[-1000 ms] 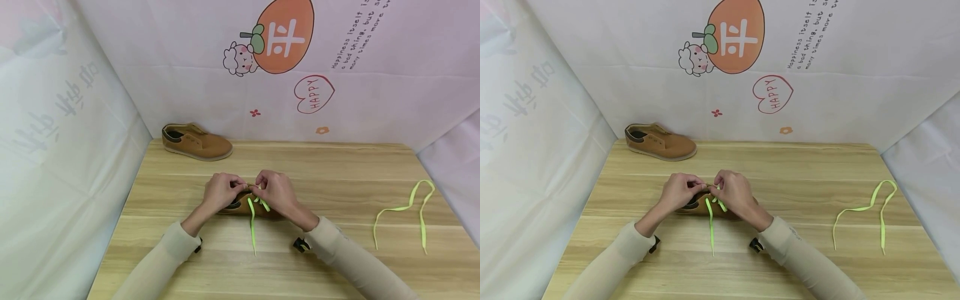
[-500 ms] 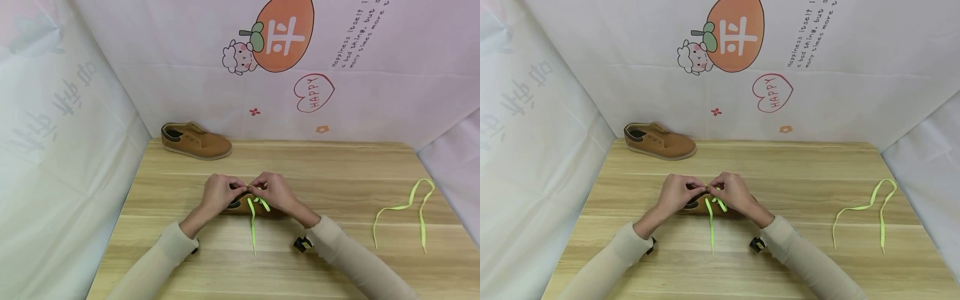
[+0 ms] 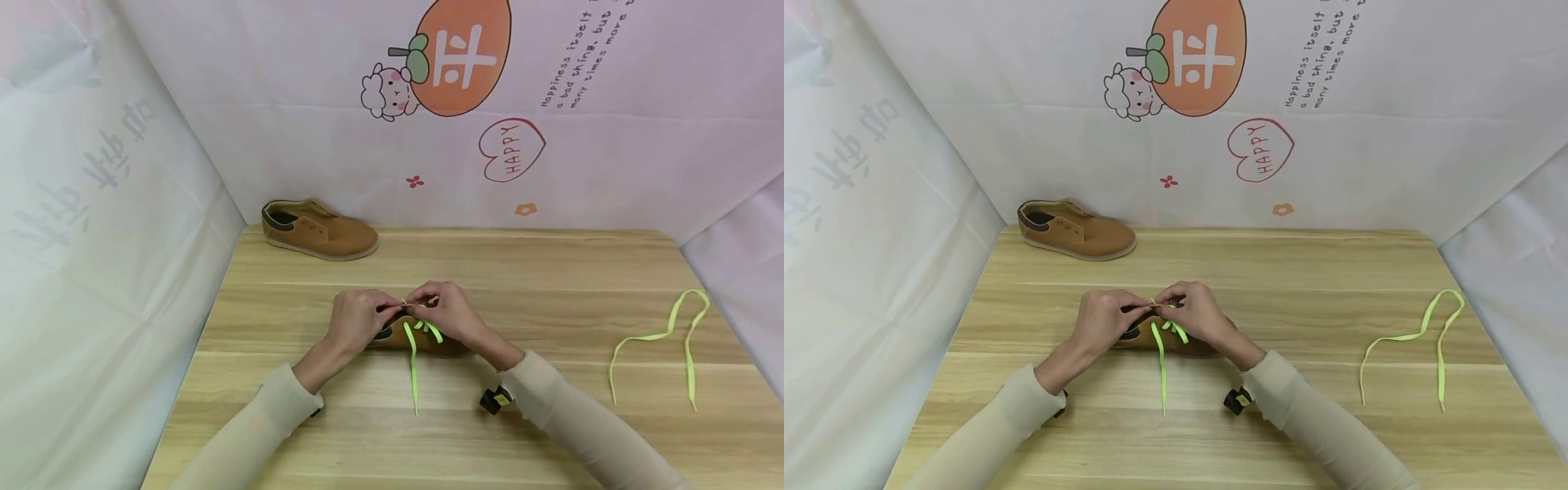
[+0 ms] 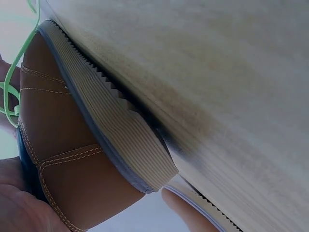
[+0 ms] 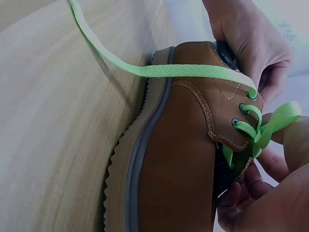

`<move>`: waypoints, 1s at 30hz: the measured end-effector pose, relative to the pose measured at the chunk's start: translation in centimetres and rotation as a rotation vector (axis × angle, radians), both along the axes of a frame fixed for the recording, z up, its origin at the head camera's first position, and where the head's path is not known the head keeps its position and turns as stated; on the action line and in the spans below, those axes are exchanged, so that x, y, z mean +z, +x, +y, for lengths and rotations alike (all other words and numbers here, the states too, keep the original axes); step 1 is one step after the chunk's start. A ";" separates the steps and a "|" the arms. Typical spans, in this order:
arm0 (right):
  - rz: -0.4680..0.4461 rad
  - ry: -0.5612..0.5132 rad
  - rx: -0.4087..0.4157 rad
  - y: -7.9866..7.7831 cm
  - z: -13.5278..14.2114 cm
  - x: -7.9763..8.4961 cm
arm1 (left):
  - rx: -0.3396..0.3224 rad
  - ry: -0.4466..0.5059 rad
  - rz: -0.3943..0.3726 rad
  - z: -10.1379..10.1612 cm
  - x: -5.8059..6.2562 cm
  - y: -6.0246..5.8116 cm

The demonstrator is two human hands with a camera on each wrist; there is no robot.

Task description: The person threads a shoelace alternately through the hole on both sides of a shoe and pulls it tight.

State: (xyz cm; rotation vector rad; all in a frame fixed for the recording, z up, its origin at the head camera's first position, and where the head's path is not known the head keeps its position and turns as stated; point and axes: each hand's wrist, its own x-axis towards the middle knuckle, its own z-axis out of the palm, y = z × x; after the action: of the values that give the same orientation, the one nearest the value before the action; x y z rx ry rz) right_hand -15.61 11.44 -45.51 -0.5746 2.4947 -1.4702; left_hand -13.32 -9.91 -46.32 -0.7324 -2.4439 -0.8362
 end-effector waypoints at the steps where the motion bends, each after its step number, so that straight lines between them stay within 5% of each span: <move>1: -0.009 -0.006 -0.003 0.0 0.0 0.1 | 0.001 -0.004 0.009 0.0 0.0 0.0; 30: -0.333 -0.108 -0.018 -0.9 0.0 1.2 | -0.005 -0.025 0.021 -0.1 -0.1 0.2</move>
State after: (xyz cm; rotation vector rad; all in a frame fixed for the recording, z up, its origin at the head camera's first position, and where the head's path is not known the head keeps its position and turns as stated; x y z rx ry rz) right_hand -16.54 11.48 -44.32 -0.2935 2.1814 -1.5679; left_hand -13.14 -9.96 -46.45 -0.7529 -2.4387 -0.7978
